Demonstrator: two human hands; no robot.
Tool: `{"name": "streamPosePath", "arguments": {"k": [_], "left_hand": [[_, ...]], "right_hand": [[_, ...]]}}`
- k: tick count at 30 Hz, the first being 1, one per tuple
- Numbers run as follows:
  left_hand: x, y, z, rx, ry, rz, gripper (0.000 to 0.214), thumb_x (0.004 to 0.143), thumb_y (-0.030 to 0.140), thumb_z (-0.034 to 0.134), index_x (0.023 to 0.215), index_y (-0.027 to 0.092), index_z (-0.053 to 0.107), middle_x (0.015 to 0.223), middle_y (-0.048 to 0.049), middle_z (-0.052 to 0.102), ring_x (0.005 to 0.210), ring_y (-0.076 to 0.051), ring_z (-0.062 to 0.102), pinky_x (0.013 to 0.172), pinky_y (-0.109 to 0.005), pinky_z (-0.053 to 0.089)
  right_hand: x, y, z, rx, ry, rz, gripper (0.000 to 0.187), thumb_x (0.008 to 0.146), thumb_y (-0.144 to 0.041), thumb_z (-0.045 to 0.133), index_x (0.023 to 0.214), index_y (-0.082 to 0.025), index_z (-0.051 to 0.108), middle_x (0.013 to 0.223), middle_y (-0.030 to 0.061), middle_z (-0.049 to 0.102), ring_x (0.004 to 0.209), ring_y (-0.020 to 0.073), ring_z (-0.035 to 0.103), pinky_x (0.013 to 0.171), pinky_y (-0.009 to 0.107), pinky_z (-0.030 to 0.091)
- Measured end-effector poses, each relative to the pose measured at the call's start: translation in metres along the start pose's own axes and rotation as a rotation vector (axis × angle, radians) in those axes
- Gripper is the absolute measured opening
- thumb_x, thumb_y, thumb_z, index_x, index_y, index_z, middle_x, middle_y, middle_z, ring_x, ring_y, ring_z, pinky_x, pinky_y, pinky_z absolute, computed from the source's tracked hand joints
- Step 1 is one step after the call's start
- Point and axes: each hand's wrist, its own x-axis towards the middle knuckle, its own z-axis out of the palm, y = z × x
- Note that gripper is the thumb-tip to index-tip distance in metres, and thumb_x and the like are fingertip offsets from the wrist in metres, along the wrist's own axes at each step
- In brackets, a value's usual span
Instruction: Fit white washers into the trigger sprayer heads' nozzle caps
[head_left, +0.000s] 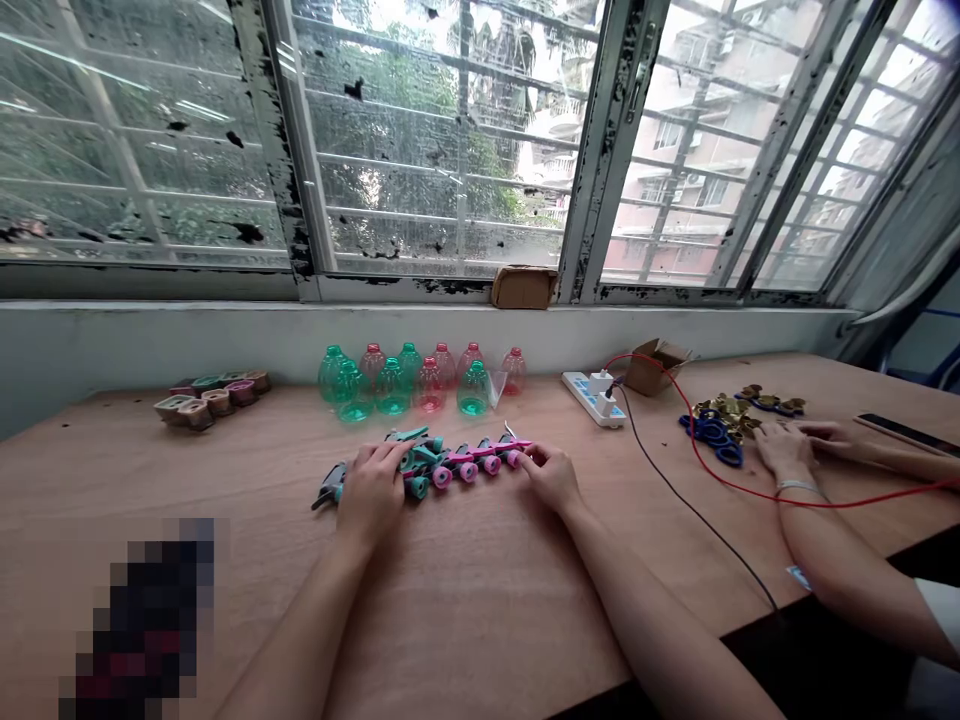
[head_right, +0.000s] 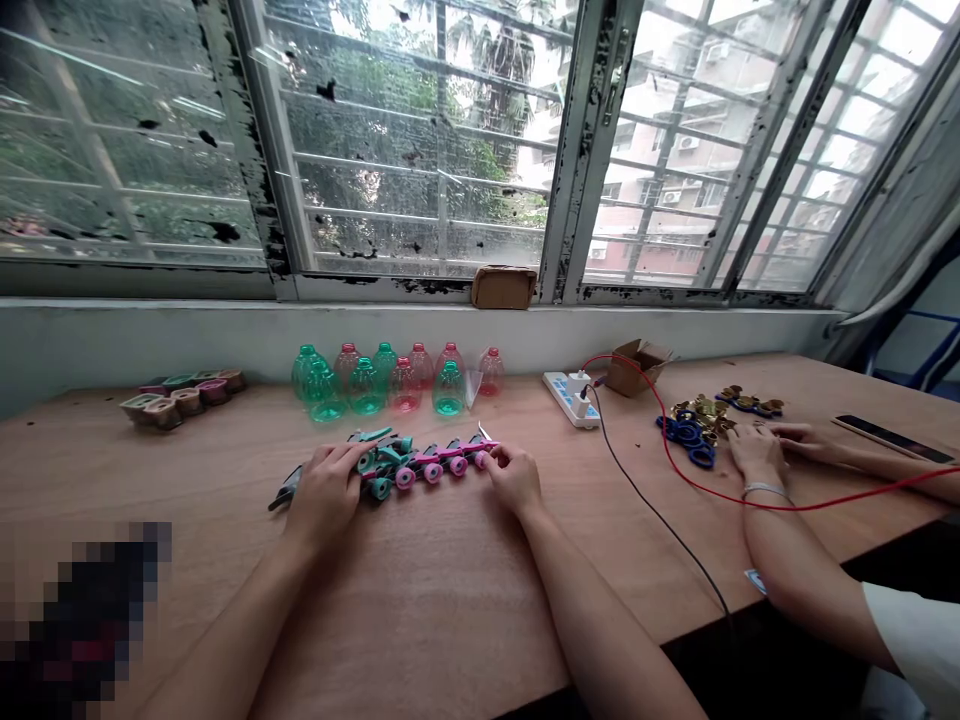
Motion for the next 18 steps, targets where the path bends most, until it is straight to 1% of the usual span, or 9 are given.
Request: {"name": "streamPosePath", "arguments": {"k": [3, 6, 10, 12, 13, 15, 17, 18], "left_hand": [[-0.001, -0.004, 0.004, 0.079, -0.054, -0.021, 0.042, 0.085, 0.013, 0.041, 0.12, 0.021, 0.062, 0.116, -0.0066, 0.067, 0.107, -0.028, 0.052, 0.087, -0.04, 0.041], [-0.003, -0.003, 0.007, 0.085, -0.07, -0.029, 0.042, 0.086, 0.015, 0.041, 0.122, 0.021, 0.06, 0.118, -0.0071, 0.066, 0.109, -0.028, 0.052, 0.087, -0.039, 0.04], [-0.004, 0.003, 0.004, 0.033, -0.018, -0.035, 0.038, 0.085, 0.016, 0.044, 0.118, 0.02, 0.062, 0.119, -0.008, 0.064, 0.112, -0.028, 0.051, 0.09, -0.041, 0.039], [-0.006, 0.01, 0.002, -0.028, 0.017, 0.005, 0.033, 0.085, 0.017, 0.045, 0.112, 0.02, 0.064, 0.115, -0.0084, 0.064, 0.11, -0.028, 0.052, 0.092, -0.041, 0.039], [-0.008, 0.014, 0.002, -0.075, 0.015, 0.05, 0.03, 0.086, 0.018, 0.046, 0.109, 0.02, 0.065, 0.113, -0.0084, 0.065, 0.109, -0.027, 0.052, 0.093, -0.04, 0.039], [-0.013, 0.025, 0.004, -0.206, -0.055, 0.174, 0.026, 0.088, 0.019, 0.045, 0.103, 0.019, 0.066, 0.107, -0.0076, 0.066, 0.104, -0.024, 0.055, 0.093, -0.035, 0.04], [-0.019, 0.037, 0.009, -0.345, -0.209, 0.282, 0.024, 0.089, 0.018, 0.045, 0.098, 0.02, 0.067, 0.103, -0.006, 0.066, 0.097, -0.019, 0.059, 0.087, -0.029, 0.043], [-0.022, 0.042, 0.012, -0.394, -0.299, 0.314, 0.023, 0.088, 0.018, 0.046, 0.096, 0.021, 0.068, 0.1, -0.005, 0.067, 0.092, -0.018, 0.06, 0.082, -0.026, 0.044]], "right_hand": [[-0.001, 0.001, 0.0, 0.013, -0.022, -0.013, 0.035, 0.079, -0.049, 0.057, 0.065, -0.018, 0.067, 0.058, 0.0011, 0.058, 0.055, 0.0148, 0.049, 0.053, 0.025, 0.036], [-0.002, 0.003, -0.001, 0.026, -0.047, -0.023, 0.038, 0.08, -0.051, 0.056, 0.066, -0.017, 0.068, 0.058, 0.0013, 0.058, 0.054, 0.0146, 0.048, 0.052, 0.025, 0.036], [-0.006, 0.0, 0.0, 0.051, -0.122, -0.059, 0.037, 0.082, -0.048, 0.055, 0.065, -0.016, 0.066, 0.056, 0.0007, 0.056, 0.052, 0.0134, 0.047, 0.05, 0.024, 0.034], [-0.009, -0.004, 0.001, 0.065, -0.18, -0.087, 0.034, 0.081, -0.044, 0.057, 0.064, -0.016, 0.065, 0.055, 0.0, 0.055, 0.052, 0.0127, 0.046, 0.05, 0.024, 0.034], [-0.011, -0.006, 0.002, 0.069, -0.21, -0.101, 0.032, 0.081, -0.042, 0.059, 0.064, -0.016, 0.065, 0.055, -0.0003, 0.055, 0.052, 0.0123, 0.046, 0.05, 0.023, 0.034], [-0.015, -0.01, 0.005, 0.073, -0.269, -0.128, 0.028, 0.08, -0.039, 0.06, 0.065, -0.017, 0.066, 0.056, -0.0008, 0.056, 0.052, 0.0119, 0.047, 0.051, 0.023, 0.035], [-0.018, -0.014, 0.007, 0.073, -0.323, -0.15, 0.024, 0.08, -0.035, 0.061, 0.066, -0.017, 0.068, 0.057, -0.0009, 0.058, 0.053, 0.0117, 0.048, 0.052, 0.023, 0.036], [-0.019, -0.015, 0.008, 0.066, -0.357, -0.161, 0.022, 0.08, -0.033, 0.061, 0.067, -0.017, 0.068, 0.058, -0.001, 0.06, 0.054, 0.0118, 0.049, 0.053, 0.023, 0.036]]}}
